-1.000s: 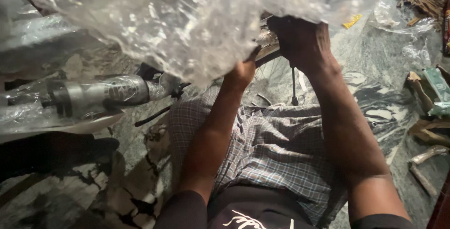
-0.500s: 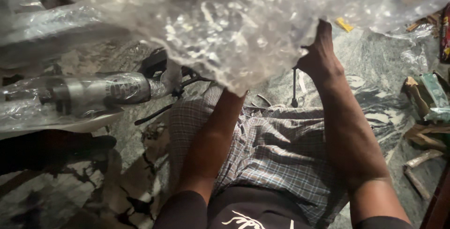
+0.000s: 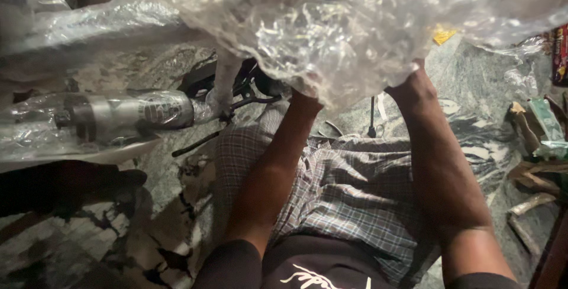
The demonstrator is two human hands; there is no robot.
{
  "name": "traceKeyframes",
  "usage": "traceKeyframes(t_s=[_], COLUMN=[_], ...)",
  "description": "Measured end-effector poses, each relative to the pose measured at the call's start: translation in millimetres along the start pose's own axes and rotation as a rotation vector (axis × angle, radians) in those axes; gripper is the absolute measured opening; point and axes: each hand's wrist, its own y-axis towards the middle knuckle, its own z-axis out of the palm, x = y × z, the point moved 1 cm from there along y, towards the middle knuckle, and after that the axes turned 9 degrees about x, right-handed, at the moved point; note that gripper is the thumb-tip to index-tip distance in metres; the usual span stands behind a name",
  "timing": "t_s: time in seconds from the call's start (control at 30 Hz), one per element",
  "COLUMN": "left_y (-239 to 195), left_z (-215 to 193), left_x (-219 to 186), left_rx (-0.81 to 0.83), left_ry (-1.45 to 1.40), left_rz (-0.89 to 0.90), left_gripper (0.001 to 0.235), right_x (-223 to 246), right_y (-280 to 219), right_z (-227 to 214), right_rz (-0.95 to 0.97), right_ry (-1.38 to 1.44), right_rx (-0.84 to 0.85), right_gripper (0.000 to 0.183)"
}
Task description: The person removes bubble wrap from a bicycle, then uses a wrench to tighten the rear wheel axle nuts. They adjust the rear wheel and tire, then use the wrench to tighten the front wheel axle nuts.
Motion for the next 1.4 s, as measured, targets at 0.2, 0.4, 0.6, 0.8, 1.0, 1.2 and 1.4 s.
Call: traceKeyframes(t_s=[0.2,0.4,0.6,0.8,1.0,1.2,1.4], left_y=[0,-2,-2,3,9,6,7], left_z=[3,6,1,9,8,8,5], left_x=[-1,-2,-4,-1,4,13,21], left_rx=[0.007,0.014,0.024,0.053,0.049,0.02,-0.009], left_ry=[-0.016,-0.035,-0.048,-0.073,-0.079,-0.099,-0.132], left_rz=[-0.007,-0.008,-0.01,-0.01,-0.009,-0.03,-0.042], left_gripper=[0.04,0.042,0.045,0.047,0.05,0.052,0.054], right_x=[-2,-8,-27,-40,-21,-11,-11], right_y=[1,-4,-19,-23,-18,-17,-13], right_z=[0,1,-5,-8,-19,-18,-7], right_rz=[0.0,0.026,0.207,0.42,0.206,-0.052,-0.018], right_ry=[-0.043,-0.075,0.051,0.426,0.173,0.056,-0.072], right_rx=[0.009,0.041,0.213,0.199,0.197,0.027,-0.009], right_gripper=[0.104,0.1,0.098,0.113,0.083,0.08,0.051])
